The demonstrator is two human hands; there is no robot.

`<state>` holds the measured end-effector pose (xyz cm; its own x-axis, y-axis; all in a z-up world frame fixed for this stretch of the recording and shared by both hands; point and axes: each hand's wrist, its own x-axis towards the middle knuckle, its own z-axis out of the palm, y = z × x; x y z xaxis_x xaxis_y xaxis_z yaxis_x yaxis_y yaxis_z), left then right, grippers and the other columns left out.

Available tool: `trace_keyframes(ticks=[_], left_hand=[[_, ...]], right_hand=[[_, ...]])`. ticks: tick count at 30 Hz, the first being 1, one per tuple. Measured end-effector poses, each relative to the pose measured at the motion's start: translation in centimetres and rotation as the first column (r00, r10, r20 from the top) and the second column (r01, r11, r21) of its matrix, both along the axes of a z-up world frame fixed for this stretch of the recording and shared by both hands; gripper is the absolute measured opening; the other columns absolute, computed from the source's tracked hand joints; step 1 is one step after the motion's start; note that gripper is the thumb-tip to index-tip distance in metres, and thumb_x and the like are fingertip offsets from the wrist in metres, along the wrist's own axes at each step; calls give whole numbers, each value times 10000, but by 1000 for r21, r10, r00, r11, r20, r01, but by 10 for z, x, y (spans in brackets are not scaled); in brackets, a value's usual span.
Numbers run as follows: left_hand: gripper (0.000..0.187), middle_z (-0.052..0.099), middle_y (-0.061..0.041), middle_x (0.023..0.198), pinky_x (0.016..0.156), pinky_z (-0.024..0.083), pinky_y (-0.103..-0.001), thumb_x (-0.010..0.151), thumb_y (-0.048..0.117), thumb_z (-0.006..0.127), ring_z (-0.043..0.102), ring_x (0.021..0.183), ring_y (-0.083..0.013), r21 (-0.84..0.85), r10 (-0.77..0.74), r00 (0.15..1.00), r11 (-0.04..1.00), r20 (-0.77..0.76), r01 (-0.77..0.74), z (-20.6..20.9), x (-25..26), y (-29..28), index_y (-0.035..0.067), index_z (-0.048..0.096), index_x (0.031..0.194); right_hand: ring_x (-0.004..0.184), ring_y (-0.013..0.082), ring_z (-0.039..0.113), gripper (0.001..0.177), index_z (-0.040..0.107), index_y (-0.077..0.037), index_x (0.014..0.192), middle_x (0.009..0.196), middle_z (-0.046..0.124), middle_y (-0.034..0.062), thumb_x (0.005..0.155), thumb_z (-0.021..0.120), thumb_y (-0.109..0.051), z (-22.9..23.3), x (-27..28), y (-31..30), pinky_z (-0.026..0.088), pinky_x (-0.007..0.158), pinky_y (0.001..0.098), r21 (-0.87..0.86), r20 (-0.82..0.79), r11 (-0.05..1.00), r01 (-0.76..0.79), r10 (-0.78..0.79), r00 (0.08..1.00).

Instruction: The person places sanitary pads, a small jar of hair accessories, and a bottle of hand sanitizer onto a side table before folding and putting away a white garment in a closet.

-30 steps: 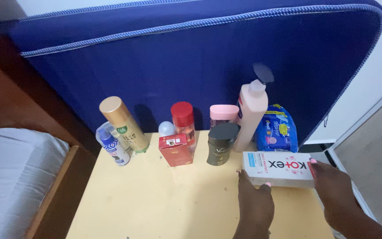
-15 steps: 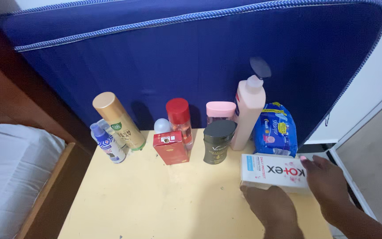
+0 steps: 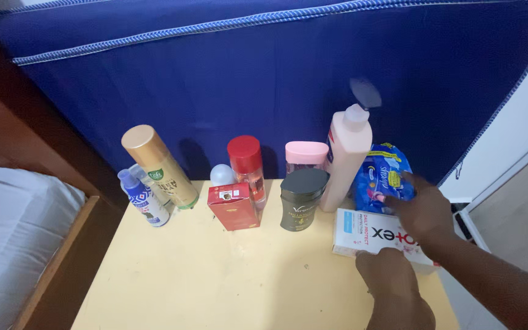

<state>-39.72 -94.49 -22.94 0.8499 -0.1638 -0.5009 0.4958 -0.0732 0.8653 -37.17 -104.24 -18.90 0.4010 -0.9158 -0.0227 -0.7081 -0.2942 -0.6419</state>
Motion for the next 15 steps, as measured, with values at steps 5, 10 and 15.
trace_keyframes(ticks=[5, 10, 15], left_hand=[[867, 127, -207, 1679, 1237, 230, -384, 893, -26, 578, 228, 1527, -320, -3, 2, 1000, 1000, 6, -2, 4, 3, -3, 8, 70, 1595], [878, 129, -206, 1679, 1230, 237, -393, 883, -32, 578, 233, 1520, -324, -21, 11, 1000, 1000, 12, -11, 7, 1, -8, 11, 68, 1596], [888, 132, -204, 1679, 1223, 243, -402, 873, -38, 578, 237, 1512, -328, -20, 20, 1000, 1000, 13, -20, 8, -4, -9, 13, 66, 1597]], right_hand=[[791, 294, 800, 613, 621, -191, 1449, 1205, 737, 230, 873, 808, -293, 6, 8, -6, 634, 756, 427, 32, -118, 999, 16, -12, 993], [826, 284, 788, 547, 656, -234, 1417, 1247, 728, 195, 886, 787, -242, 6, 9, -17, 629, 792, 421, 33, -88, 999, -15, 18, 996], [812, 255, 780, 507, 655, -210, 1395, 1259, 713, 184, 901, 758, -253, -4, 10, -28, 610, 796, 414, -55, -62, 989, -138, 134, 989]])
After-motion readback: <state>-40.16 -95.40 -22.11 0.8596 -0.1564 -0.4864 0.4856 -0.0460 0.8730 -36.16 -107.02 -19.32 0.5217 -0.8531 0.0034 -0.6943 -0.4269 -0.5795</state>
